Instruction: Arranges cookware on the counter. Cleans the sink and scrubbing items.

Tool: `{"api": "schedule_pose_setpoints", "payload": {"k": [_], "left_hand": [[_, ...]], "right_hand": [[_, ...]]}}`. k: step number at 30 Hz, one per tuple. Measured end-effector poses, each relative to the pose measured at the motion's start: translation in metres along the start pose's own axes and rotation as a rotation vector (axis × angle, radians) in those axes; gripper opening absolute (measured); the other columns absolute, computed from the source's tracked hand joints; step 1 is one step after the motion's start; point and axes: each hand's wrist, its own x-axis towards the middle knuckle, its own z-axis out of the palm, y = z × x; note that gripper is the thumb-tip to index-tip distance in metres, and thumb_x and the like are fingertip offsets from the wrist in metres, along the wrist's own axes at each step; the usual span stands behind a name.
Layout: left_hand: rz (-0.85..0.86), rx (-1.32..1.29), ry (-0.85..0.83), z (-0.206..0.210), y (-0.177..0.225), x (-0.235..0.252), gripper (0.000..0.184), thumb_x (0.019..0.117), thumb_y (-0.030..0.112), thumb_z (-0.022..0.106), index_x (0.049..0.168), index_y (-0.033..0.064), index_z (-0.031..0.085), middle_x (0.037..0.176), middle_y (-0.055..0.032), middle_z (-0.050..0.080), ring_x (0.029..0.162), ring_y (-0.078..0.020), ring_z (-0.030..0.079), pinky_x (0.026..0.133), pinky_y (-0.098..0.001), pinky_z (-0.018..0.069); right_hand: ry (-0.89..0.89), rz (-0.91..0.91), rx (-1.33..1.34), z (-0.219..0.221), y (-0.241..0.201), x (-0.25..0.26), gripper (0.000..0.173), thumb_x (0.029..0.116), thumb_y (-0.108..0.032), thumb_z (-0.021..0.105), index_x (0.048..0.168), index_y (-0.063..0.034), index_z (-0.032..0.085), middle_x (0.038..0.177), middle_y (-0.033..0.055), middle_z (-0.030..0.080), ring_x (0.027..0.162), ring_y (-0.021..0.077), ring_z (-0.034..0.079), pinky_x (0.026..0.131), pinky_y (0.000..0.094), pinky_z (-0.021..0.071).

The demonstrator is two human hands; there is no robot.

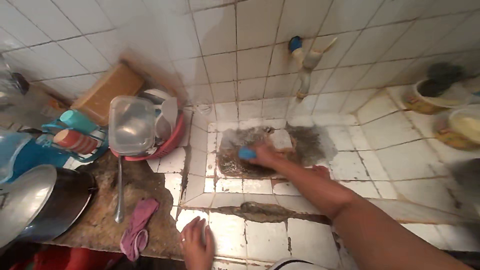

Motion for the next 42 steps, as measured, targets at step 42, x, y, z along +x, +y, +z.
{"api": "schedule_pose_setpoints", "payload": {"k": [42], "left_hand": [[-0.017, -0.051, -0.018, -0.003, 0.002, 0.0, 0.027, 0.0907, 0.019, 0.059, 0.101, 0.0027, 0.078, 0.119, -0.0182, 0.071, 0.114, -0.0434, 0.063, 0.092, -0.0624, 0.0466]], "right_hand": [[0.12, 0.374, 0.041, -0.027, -0.018, 0.049, 0.057, 0.1008, -0.027, 0.066, 0.153, -0.0115, 0.049, 0.147, 0.0281, 0.051, 0.134, 0.0465, 0.052, 0.109, 0.0622, 0.0436]]}}
